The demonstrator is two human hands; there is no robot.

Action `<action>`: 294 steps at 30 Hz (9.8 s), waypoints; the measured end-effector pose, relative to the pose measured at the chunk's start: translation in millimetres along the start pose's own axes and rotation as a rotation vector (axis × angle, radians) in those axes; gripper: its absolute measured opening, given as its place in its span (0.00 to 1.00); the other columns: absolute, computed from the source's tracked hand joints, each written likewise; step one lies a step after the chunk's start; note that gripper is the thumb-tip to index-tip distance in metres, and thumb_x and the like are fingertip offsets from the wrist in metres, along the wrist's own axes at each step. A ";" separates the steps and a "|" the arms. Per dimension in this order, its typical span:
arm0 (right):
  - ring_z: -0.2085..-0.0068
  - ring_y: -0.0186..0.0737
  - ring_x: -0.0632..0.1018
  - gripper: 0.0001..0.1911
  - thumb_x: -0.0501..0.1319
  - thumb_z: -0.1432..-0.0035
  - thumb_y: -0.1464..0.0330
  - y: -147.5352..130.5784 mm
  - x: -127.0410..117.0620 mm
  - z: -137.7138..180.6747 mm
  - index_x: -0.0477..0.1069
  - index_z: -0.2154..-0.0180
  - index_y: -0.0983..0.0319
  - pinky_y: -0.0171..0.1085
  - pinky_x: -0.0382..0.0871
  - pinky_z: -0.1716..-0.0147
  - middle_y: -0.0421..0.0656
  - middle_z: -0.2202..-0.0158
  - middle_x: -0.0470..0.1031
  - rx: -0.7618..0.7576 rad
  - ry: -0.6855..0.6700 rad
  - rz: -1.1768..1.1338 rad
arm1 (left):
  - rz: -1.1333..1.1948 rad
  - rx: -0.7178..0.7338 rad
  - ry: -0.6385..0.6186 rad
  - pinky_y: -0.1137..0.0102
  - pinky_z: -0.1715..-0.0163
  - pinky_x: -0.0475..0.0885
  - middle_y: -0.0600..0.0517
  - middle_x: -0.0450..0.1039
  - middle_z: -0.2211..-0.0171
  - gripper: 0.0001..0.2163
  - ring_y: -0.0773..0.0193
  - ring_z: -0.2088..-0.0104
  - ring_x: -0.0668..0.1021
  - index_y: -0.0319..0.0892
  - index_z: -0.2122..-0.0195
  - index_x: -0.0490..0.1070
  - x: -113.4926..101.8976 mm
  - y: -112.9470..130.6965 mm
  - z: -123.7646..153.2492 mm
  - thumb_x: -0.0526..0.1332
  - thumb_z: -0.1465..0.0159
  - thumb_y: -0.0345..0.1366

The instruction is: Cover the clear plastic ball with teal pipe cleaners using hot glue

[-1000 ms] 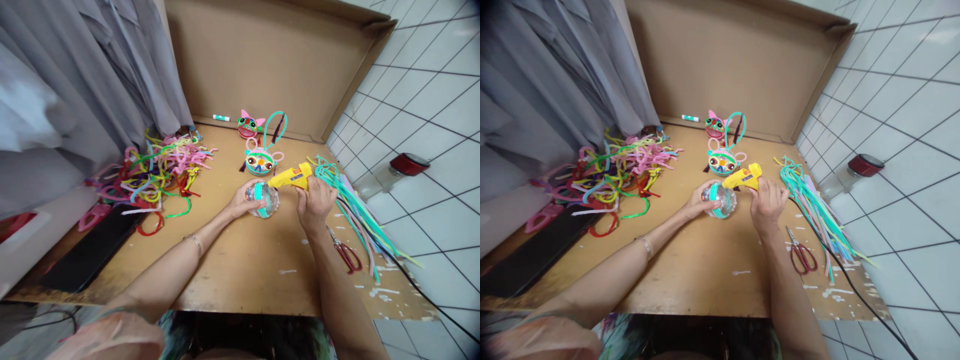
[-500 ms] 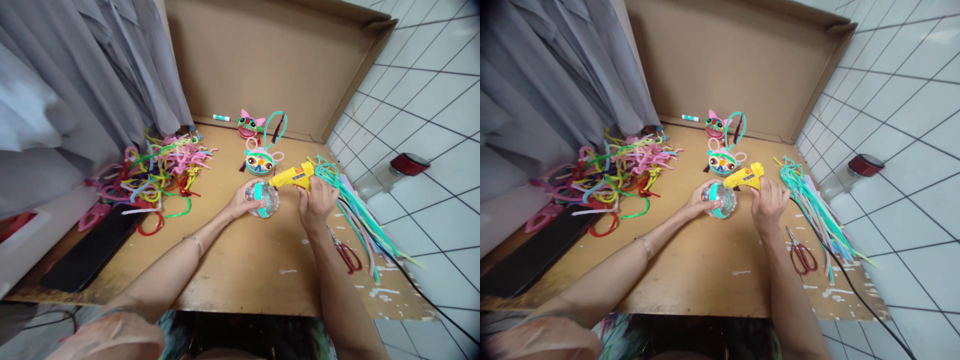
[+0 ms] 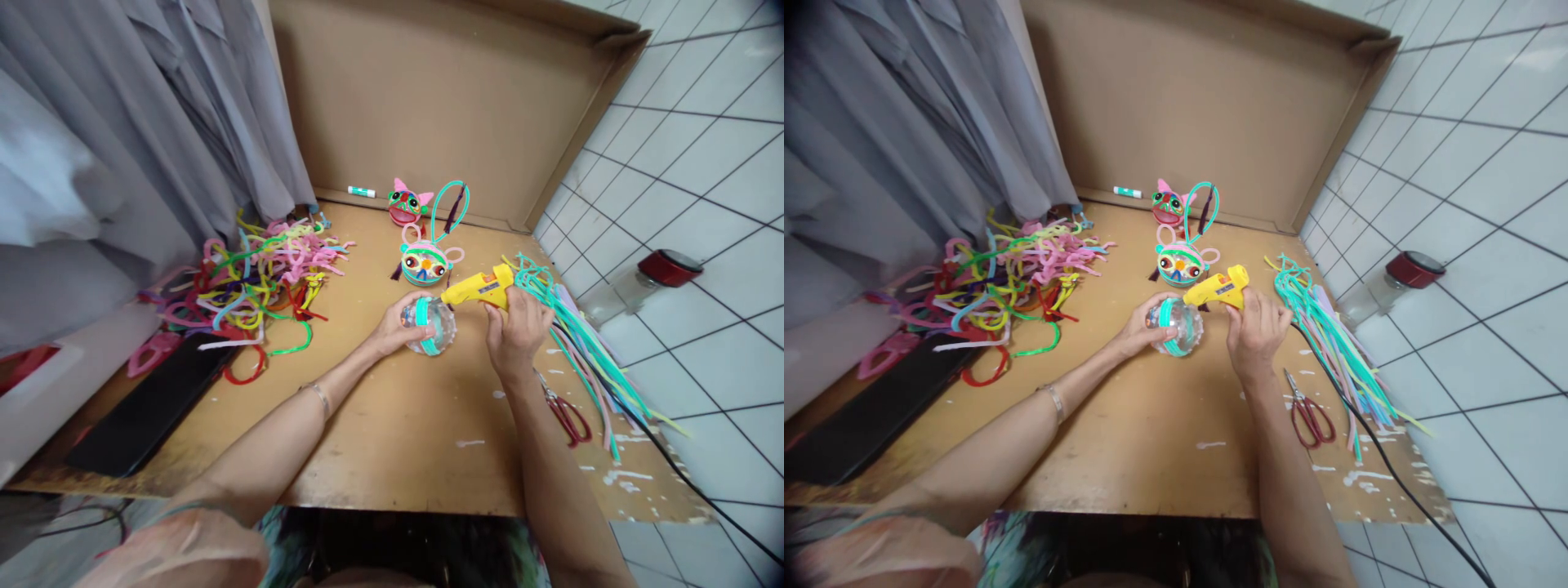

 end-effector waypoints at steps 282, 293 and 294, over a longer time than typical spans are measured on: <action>0.66 0.44 0.71 0.13 0.56 0.39 0.60 -2.1 -21.4 -11.0 0.69 0.58 0.61 0.39 0.59 0.68 0.46 0.67 0.72 -0.022 -0.145 0.016 | -0.330 0.281 0.104 0.57 0.46 0.71 0.43 0.71 0.47 0.32 0.50 0.46 0.75 0.43 0.52 0.67 5.0 -3.0 -2.5 0.75 0.55 0.46; 0.66 0.43 0.72 0.11 0.57 0.39 0.62 -3.0 -19.5 -9.7 0.69 0.58 0.62 0.38 0.60 0.67 0.46 0.68 0.72 -0.047 -0.094 0.005 | -0.341 0.299 0.091 0.57 0.44 0.69 0.44 0.71 0.47 0.32 0.51 0.45 0.74 0.42 0.51 0.66 4.4 -4.7 -3.1 0.75 0.55 0.45; 0.66 0.43 0.72 0.11 0.57 0.39 0.62 -3.0 -19.3 -9.6 0.69 0.58 0.62 0.38 0.59 0.68 0.45 0.68 0.72 -0.051 -0.088 0.002 | -0.341 0.306 0.089 0.57 0.44 0.69 0.44 0.71 0.47 0.32 0.51 0.45 0.74 0.42 0.51 0.66 4.3 -5.2 -3.2 0.75 0.55 0.45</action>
Point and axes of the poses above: each hand's wrist, its own z-axis away from the middle knuckle, its own x-axis out of the palm, y = z × x, the point moved 1 cm from there along -z, towards the middle knuckle
